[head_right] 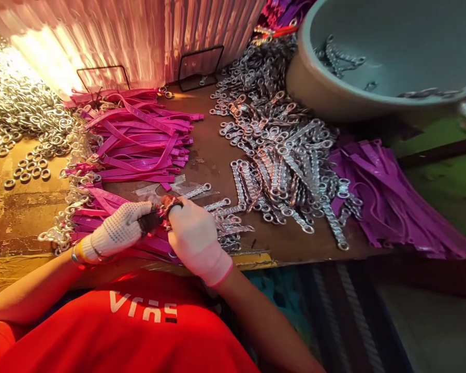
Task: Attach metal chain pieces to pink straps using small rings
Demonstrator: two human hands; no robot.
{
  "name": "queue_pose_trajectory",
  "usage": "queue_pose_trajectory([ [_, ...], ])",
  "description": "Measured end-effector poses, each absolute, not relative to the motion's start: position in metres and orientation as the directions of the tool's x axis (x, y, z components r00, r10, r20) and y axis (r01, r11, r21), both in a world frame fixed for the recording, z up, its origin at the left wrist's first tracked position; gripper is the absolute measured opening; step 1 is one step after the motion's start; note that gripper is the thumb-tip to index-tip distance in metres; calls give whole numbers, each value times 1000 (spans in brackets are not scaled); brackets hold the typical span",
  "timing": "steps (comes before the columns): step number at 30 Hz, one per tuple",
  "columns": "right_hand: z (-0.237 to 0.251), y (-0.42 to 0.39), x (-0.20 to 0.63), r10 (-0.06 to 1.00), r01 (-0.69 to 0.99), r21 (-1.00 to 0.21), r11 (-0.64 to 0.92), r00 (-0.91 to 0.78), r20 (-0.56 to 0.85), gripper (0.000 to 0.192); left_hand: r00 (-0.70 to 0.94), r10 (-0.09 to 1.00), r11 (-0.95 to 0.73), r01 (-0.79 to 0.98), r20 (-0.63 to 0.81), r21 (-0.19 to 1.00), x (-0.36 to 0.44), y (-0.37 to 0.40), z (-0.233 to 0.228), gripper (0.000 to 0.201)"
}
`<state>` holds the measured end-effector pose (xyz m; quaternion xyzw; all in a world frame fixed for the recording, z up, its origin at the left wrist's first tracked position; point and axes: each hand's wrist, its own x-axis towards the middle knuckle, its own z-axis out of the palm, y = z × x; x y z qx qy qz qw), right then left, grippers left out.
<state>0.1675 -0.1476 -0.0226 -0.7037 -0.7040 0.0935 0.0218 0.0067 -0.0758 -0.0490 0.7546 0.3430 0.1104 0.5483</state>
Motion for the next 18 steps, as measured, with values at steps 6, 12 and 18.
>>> queue_pose_trajectory([
  [6,-9,-145,180,941,984,-171,-40,-21,-337,31,680,697,-87,398,-230,913,14,-80,-44,20],
  [12,-19,-145,178,925,993,-64,101,-117,-361,23,696,688,-163,424,-206,891,13,-90,-63,19],
  [18,-29,-152,179,917,961,-13,277,-268,-296,19,751,617,-220,453,-236,864,13,-84,-59,21],
])
